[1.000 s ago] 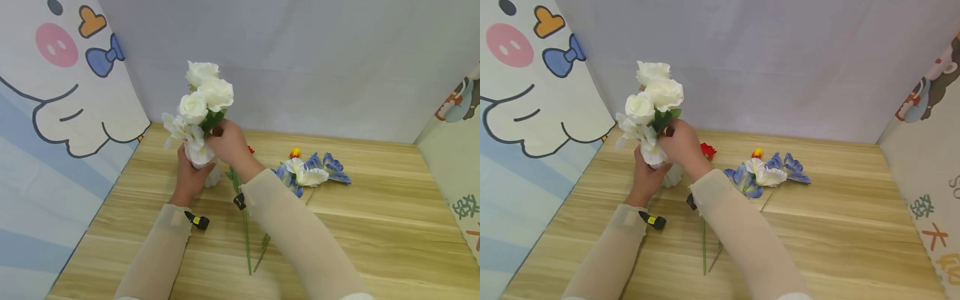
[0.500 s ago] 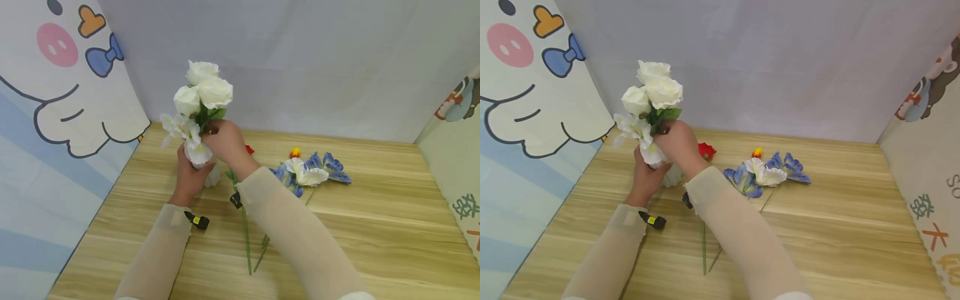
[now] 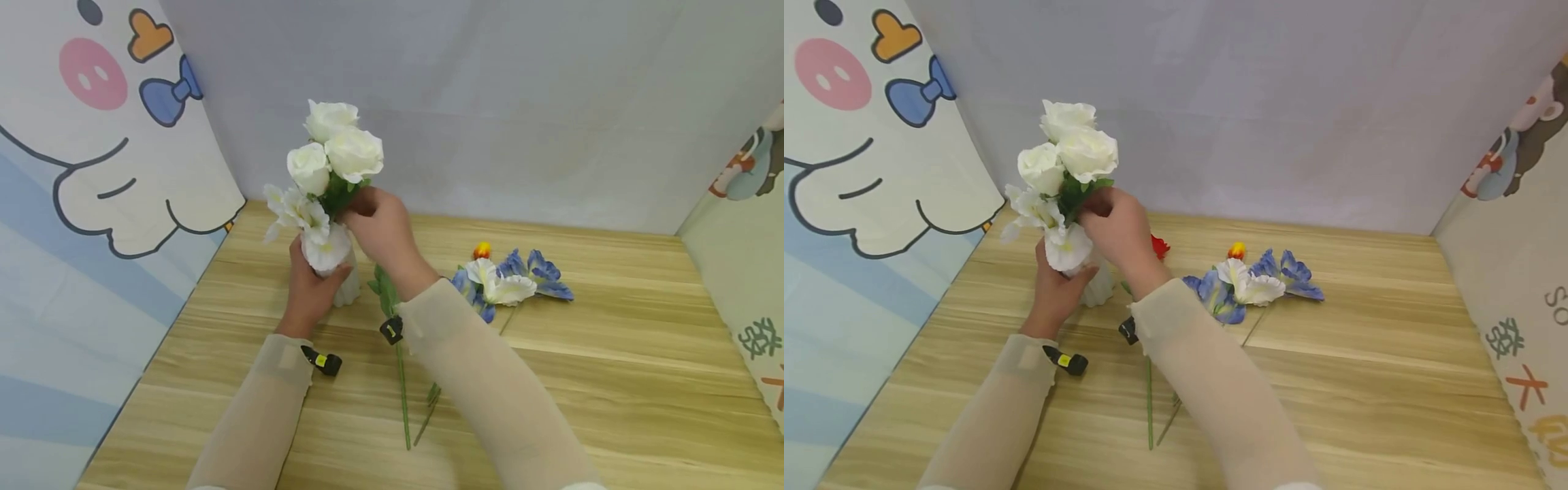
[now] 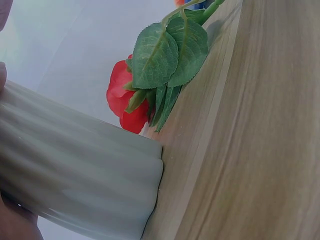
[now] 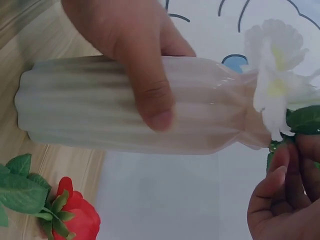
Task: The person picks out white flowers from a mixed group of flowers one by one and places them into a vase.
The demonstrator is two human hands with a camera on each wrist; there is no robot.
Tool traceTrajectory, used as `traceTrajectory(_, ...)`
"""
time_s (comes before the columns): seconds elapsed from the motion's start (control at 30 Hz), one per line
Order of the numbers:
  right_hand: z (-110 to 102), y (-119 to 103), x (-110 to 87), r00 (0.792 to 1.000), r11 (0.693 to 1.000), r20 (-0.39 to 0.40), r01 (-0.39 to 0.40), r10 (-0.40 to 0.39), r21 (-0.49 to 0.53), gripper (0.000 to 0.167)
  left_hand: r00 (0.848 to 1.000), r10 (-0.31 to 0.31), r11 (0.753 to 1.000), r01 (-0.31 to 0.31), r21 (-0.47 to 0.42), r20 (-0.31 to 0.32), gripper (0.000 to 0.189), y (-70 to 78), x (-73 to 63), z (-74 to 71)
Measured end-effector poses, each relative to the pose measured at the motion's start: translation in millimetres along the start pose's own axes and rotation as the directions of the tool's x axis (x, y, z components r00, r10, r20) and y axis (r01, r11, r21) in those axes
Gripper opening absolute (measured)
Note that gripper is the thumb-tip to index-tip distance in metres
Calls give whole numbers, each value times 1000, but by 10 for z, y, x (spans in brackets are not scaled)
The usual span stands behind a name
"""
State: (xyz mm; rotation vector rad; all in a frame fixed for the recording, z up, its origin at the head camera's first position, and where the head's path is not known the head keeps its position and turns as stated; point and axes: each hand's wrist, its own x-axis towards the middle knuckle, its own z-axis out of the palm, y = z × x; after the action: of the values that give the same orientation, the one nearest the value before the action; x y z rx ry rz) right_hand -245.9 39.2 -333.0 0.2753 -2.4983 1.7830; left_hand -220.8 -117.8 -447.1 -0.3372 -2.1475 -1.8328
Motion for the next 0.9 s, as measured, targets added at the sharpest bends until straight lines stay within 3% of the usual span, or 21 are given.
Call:
traceTrajectory(0.1,22,27,5,999,997,-15,28,-29,-78,22,1000,4,1000,-4,-8,0,89,-18,4,-1)
traceTrajectory(0.23,44,64,21,1000,991,3,4,-3,-137,20,1000,14,1000,-14,-7,7,90,-43,9,-6)
traceTrajectory(0.6,-12,146,-23,998,996,67,19,-14,-86,27,1000,23,1000,-23,-16,5,90,-16,10,-21)
traceTrajectory(0.9,-264,234,-249,996,995,92,13,-4,-94,13,1000,-23,999,23,28,-6,90,4,2,-17)
